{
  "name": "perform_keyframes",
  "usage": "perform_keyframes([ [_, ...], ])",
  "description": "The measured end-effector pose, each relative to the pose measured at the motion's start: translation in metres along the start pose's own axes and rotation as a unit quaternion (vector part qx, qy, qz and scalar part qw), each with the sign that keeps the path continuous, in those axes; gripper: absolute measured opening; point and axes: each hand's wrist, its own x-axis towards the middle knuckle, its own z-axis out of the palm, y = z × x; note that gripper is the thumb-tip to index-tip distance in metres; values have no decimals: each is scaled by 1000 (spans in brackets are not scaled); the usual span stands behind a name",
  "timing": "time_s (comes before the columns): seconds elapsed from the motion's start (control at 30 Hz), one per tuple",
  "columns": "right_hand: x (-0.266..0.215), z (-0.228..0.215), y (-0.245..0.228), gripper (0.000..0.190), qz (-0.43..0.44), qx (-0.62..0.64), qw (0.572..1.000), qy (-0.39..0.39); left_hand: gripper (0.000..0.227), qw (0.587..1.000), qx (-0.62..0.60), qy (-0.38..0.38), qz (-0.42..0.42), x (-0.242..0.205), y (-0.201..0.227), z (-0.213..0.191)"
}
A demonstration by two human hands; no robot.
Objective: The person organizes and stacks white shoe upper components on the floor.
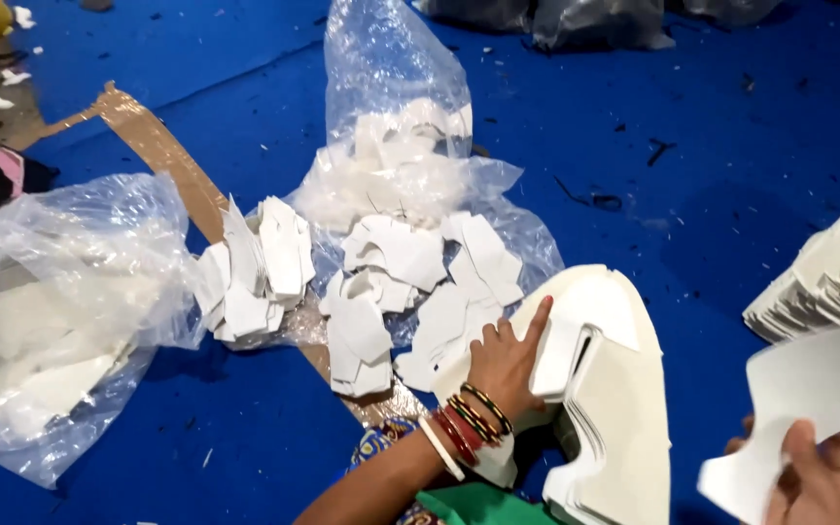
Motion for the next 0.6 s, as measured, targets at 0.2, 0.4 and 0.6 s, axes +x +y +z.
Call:
perform_keyframes([
  [0.2, 36, -25, 81, 46, -95, -113, 986, -77, 154, 992, -14, -118, -37, -2, 2, -35],
  [0.4, 65, -73, 128, 51, -45, -103, 990, -82, 153, 999, -26, -42, -17, -4, 2, -9],
  [0.6, 79, -73, 172, 42, 7, -66, 995, -76, 152, 996, -44, -73, -14, 2, -4, -1],
])
